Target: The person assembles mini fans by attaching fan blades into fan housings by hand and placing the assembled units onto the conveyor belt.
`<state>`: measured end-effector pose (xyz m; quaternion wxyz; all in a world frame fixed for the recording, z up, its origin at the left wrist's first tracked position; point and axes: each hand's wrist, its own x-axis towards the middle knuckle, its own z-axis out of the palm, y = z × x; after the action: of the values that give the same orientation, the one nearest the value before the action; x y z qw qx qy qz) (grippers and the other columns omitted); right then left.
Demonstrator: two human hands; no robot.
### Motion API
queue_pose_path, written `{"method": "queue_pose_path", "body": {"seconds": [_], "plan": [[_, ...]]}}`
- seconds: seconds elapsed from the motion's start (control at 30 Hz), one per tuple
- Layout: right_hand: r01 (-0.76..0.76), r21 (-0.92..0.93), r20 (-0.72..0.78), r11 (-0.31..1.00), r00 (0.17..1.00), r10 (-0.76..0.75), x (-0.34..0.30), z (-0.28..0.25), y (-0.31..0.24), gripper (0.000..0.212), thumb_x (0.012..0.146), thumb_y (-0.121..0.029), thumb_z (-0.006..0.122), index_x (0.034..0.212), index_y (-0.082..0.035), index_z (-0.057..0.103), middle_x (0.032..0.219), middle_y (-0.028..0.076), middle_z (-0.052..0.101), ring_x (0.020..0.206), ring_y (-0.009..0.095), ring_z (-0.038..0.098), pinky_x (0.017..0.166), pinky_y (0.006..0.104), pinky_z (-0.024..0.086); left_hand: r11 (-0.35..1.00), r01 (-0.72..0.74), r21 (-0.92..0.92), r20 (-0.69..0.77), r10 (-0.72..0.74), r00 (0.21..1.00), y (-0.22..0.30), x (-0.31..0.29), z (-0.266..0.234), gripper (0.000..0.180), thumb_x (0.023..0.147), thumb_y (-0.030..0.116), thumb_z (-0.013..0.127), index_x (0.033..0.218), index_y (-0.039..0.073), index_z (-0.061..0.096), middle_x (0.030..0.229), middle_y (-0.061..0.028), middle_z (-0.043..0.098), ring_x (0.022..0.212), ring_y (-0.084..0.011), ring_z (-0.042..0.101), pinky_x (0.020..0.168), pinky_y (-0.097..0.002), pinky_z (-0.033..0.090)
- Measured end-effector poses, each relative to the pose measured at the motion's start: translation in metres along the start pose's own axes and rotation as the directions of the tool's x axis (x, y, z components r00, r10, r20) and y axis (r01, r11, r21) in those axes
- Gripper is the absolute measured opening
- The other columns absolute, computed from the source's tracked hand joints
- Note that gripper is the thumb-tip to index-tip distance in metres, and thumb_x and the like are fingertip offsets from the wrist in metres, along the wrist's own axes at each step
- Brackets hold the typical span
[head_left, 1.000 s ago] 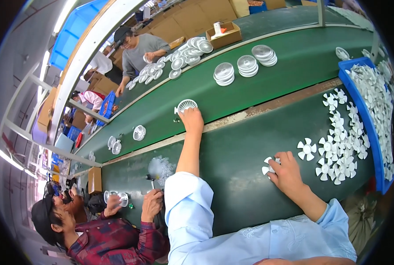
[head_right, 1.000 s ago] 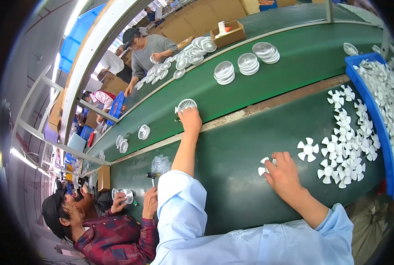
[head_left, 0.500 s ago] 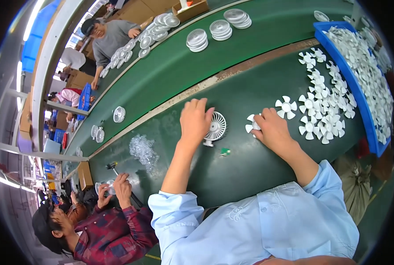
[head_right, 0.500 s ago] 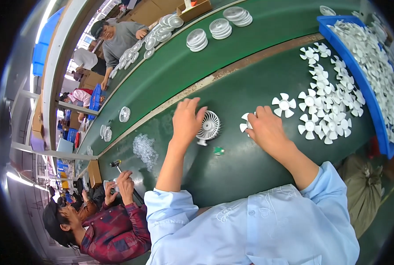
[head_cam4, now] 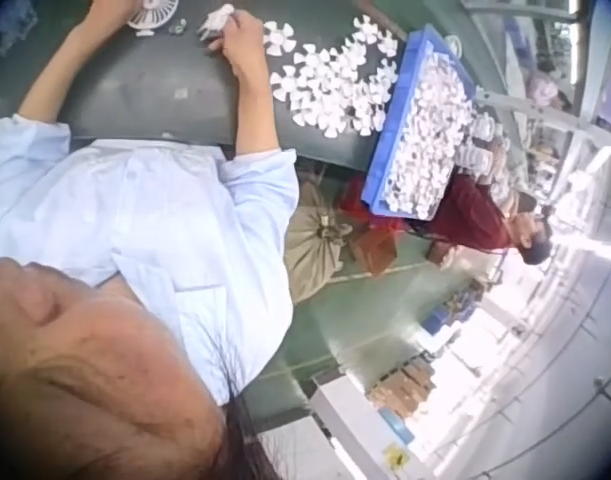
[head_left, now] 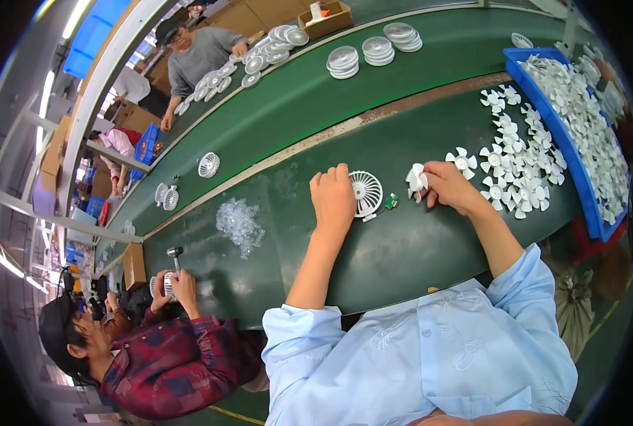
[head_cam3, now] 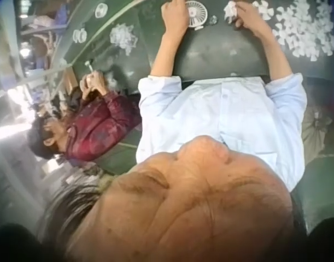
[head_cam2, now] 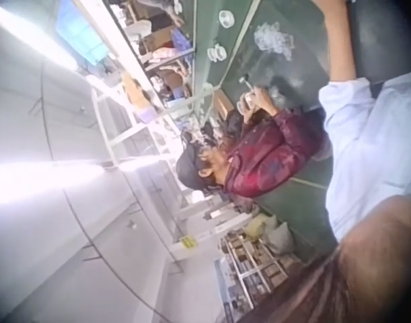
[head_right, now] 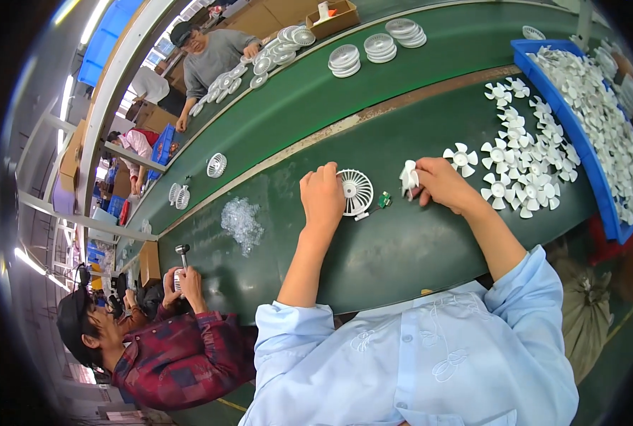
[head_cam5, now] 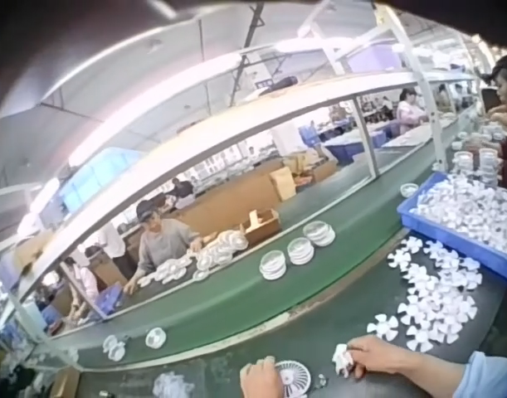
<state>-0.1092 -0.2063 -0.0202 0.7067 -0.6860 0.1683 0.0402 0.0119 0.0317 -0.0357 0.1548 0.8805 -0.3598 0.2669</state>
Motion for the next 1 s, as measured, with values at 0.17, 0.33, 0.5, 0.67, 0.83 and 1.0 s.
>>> {"method": "queue_pose_path", "body": {"seconds": [0.17,0.33,0.5,0.67,0.83,1.0], "plan": [[0.266,-0.842,-0.043,0.469,0.835,-0.549,-0.015,-0.006,0.021,0.019,0.086,-0.011,0.062,0.104,-0.005,0.062,0.089,0.013,0.065,0.079,0.033,0.063,0.071,0.04,0.052,0.973,0.177,-0.147,0.018,-0.176,0.984,-0.006,-0.022,0.002,0.011,0.088,0.009,0.058,0.098,0.005,0.061,0.091,-0.0138,0.065,0.083,-0.0336,0.064,0.072,-0.0412,0.048],[0.324,-0.926,0.244,0.194,0.905,-0.347,-0.022,0.028,0.008,0.032,0.077,-0.016,0.073,0.107,-0.008,0.063,0.095,0.012,0.059,0.09,0.033,0.063,0.073,0.0434,0.053,0.786,0.556,-0.27,0.288,-0.485,0.826,-0.006,-0.017,-0.016,0.016,0.094,0.016,0.055,0.101,0.002,0.06,0.095,-0.0158,0.069,0.084,-0.0319,0.067,0.071,-0.0398,0.051],[0.305,-0.924,0.181,0.23,0.881,-0.438,-0.007,0.027,0.001,0.031,0.078,-0.017,0.073,0.104,-0.007,0.062,0.094,0.014,0.058,0.082,0.034,0.064,0.068,0.0441,0.053,-0.219,0.626,-0.748,0.639,-0.491,0.591,-0.012,-0.016,-0.018,0.032,0.101,0.028,0.052,0.111,-0.002,0.057,0.101,-0.0117,0.067,0.088,-0.0197,0.068,0.073,-0.0346,0.056],[0.499,-0.832,0.134,0.244,0.606,-0.784,-0.021,0.062,-0.049,0.037,0.076,-0.017,0.075,0.11,-0.009,0.06,0.091,0.01,0.056,0.077,0.031,0.063,0.063,0.0376,0.052,-0.508,0.567,-0.648,0.754,-0.328,0.569,-0.006,-0.016,-0.026,0.037,0.103,0.032,0.048,0.117,-0.001,0.055,0.106,-0.0119,0.066,0.09,-0.0206,0.068,0.076,-0.0393,0.061],[0.578,-0.803,0.343,0.143,0.645,-0.683,-0.007,0.093,-0.046,0.035,0.077,-0.016,0.073,0.109,-0.009,0.06,0.094,0.008,0.056,0.087,0.028,0.061,0.066,0.0402,0.051,-0.566,0.547,-0.617,0.742,-0.187,0.644,0.016,-0.005,-0.041,0.035,0.103,0.032,0.05,0.118,0.001,0.055,0.11,-0.0094,0.065,0.095,-0.0178,0.066,0.077,-0.0323,0.059],[0.592,-0.785,0.34,0.182,0.657,-0.672,0.008,0.102,-0.039,0.038,0.075,-0.014,0.074,0.111,-0.009,0.061,0.098,0.009,0.057,0.09,0.028,0.06,0.067,0.0396,0.052,-0.443,0.508,-0.739,0.651,-0.274,0.708,0.022,-0.018,-0.028,0.034,0.099,0.027,0.059,0.119,0.001,0.055,0.107,-0.0071,0.064,0.092,-0.0148,0.065,0.077,-0.0304,0.057]]}}
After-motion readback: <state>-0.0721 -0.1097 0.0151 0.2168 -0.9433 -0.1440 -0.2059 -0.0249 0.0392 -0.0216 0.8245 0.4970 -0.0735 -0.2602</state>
